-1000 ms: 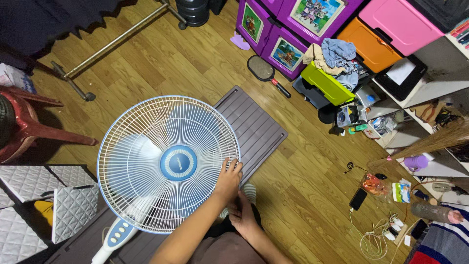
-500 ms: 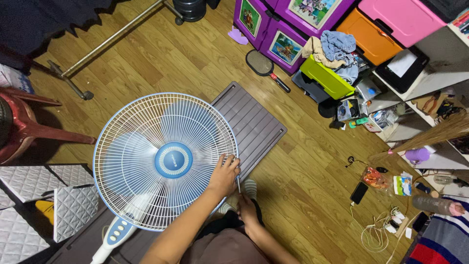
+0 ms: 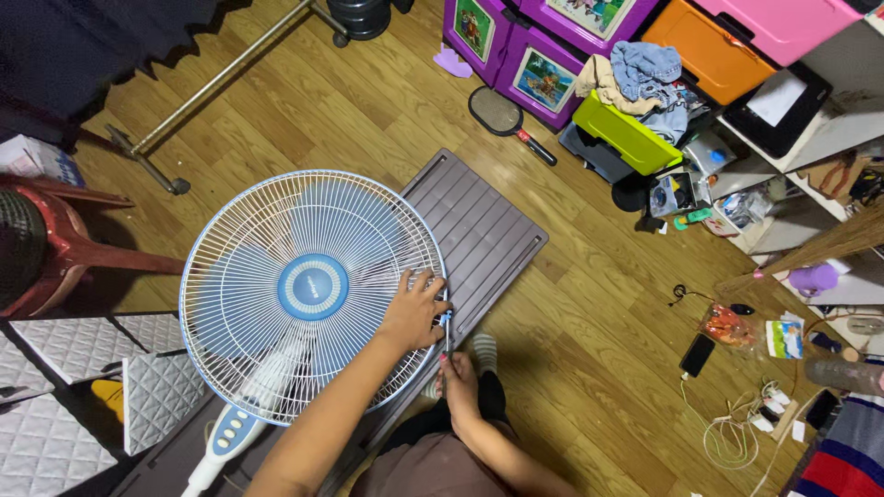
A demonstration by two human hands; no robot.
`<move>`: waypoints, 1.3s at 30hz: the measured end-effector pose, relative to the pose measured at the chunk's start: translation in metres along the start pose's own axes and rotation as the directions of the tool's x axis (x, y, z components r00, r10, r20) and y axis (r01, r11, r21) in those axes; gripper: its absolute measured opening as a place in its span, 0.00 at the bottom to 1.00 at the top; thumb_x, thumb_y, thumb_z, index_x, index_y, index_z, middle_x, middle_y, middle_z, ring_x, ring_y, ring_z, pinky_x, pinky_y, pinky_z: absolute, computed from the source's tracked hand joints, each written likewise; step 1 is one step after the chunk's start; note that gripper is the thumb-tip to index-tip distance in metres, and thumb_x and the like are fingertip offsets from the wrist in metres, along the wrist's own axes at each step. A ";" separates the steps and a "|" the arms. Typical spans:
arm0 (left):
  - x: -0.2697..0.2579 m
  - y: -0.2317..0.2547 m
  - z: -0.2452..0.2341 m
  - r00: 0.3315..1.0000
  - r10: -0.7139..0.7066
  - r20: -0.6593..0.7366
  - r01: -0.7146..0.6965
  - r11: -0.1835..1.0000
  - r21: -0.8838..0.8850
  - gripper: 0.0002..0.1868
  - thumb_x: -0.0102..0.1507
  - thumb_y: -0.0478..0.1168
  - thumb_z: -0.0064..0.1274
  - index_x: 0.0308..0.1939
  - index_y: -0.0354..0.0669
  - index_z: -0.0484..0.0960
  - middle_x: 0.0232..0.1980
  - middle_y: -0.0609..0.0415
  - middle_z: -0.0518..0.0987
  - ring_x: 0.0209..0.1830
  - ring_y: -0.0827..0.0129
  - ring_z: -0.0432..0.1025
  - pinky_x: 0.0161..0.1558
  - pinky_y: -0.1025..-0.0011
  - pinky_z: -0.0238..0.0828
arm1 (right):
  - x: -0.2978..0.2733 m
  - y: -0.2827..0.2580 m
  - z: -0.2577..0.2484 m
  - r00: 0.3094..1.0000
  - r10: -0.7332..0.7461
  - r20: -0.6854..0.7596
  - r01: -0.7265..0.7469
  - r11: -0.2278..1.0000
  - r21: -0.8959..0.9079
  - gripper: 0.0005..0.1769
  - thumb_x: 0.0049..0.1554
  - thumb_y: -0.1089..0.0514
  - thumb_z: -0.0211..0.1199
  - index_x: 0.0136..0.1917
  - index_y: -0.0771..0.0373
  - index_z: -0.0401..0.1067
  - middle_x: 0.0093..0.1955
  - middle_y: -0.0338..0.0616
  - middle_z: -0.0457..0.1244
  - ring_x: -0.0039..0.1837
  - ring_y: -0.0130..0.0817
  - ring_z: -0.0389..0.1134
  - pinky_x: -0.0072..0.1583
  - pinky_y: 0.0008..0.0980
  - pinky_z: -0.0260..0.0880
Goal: The person assembles a standing fan by attaching the front grille, securing it with a screwdriver, and mounting the fan head onto the stand. The person then adjusts the fan's position and orientation.
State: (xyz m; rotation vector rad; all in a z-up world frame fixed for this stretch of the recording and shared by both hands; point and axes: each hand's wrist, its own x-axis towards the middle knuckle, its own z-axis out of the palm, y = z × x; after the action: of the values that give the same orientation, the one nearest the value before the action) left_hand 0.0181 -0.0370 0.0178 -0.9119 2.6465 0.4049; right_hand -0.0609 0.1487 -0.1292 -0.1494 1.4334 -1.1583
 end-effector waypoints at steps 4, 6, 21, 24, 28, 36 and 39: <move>0.000 -0.001 -0.003 0.999 -0.006 -0.039 0.007 1.000 0.012 0.31 0.55 0.58 0.58 0.61 0.54 0.80 0.70 0.47 0.63 0.77 0.47 0.49 0.73 0.39 0.36 | 0.011 0.019 0.001 0.992 -0.116 -0.042 0.114 0.992 -0.050 0.11 0.62 0.53 0.62 0.45 0.60 0.65 0.33 0.35 0.59 0.31 0.22 0.59 0.31 0.24 0.58; 0.000 -0.001 -0.005 1.000 -0.010 -0.008 0.011 1.000 0.021 0.31 0.55 0.58 0.58 0.60 0.53 0.80 0.71 0.47 0.63 0.77 0.47 0.49 0.73 0.39 0.36 | 0.014 0.026 0.001 0.991 -0.124 -0.047 0.123 0.992 -0.015 0.11 0.63 0.53 0.61 0.44 0.61 0.64 0.34 0.35 0.59 0.30 0.23 0.58 0.31 0.25 0.57; -0.002 -0.003 -0.013 1.000 -0.009 -0.019 0.010 0.999 0.043 0.30 0.55 0.57 0.59 0.59 0.54 0.81 0.68 0.47 0.65 0.75 0.49 0.51 0.72 0.40 0.38 | -0.006 -0.009 0.015 0.972 0.192 0.135 -0.225 0.924 0.310 0.17 0.67 0.48 0.50 0.54 0.62 0.70 0.35 0.36 0.61 0.33 0.24 0.58 0.37 0.24 0.60; -0.002 -0.004 -0.012 0.999 -0.003 -0.040 0.004 1.000 0.028 0.30 0.54 0.57 0.60 0.58 0.54 0.81 0.68 0.48 0.65 0.75 0.49 0.51 0.72 0.40 0.38 | -0.002 -0.009 0.004 0.930 0.234 0.284 -0.348 0.808 0.475 0.17 0.68 0.47 0.48 0.55 0.62 0.68 0.35 0.36 0.59 0.32 0.24 0.57 0.35 0.24 0.57; -0.001 -0.004 -0.009 0.998 0.001 -0.057 0.000 1.000 0.028 0.30 0.53 0.57 0.60 0.57 0.54 0.82 0.67 0.47 0.65 0.74 0.48 0.51 0.71 0.40 0.39 | 0.009 -0.005 -0.013 0.850 0.186 0.492 -0.478 0.666 0.573 0.19 0.67 0.47 0.49 0.55 0.65 0.67 0.33 0.36 0.58 0.30 0.23 0.56 0.31 0.23 0.54; -0.003 -0.004 -0.006 0.997 0.002 -0.078 -0.003 1.000 -0.007 0.30 0.53 0.57 0.59 0.57 0.52 0.82 0.67 0.47 0.65 0.75 0.49 0.51 0.72 0.40 0.39 | 0.002 -0.012 0.003 0.986 0.143 0.085 -0.164 0.913 0.374 0.09 0.61 0.56 0.62 0.44 0.59 0.64 0.36 0.37 0.62 0.33 0.24 0.60 0.34 0.24 0.57; -0.004 -0.001 -0.006 0.997 0.000 -0.074 -0.001 1.000 -0.009 0.29 0.53 0.56 0.60 0.56 0.52 0.82 0.67 0.47 0.65 0.75 0.48 0.51 0.71 0.40 0.39 | -0.005 -0.020 0.015 0.991 0.117 -0.059 -0.101 0.970 0.222 0.11 0.62 0.55 0.62 0.43 0.60 0.64 0.35 0.38 0.63 0.34 0.24 0.63 0.37 0.26 0.61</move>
State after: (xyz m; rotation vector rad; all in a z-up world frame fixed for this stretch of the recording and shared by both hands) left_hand 0.0205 -0.0382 0.0244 -0.9462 2.7138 0.3910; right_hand -0.0575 0.1345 -0.1083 0.1247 1.3483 -1.2307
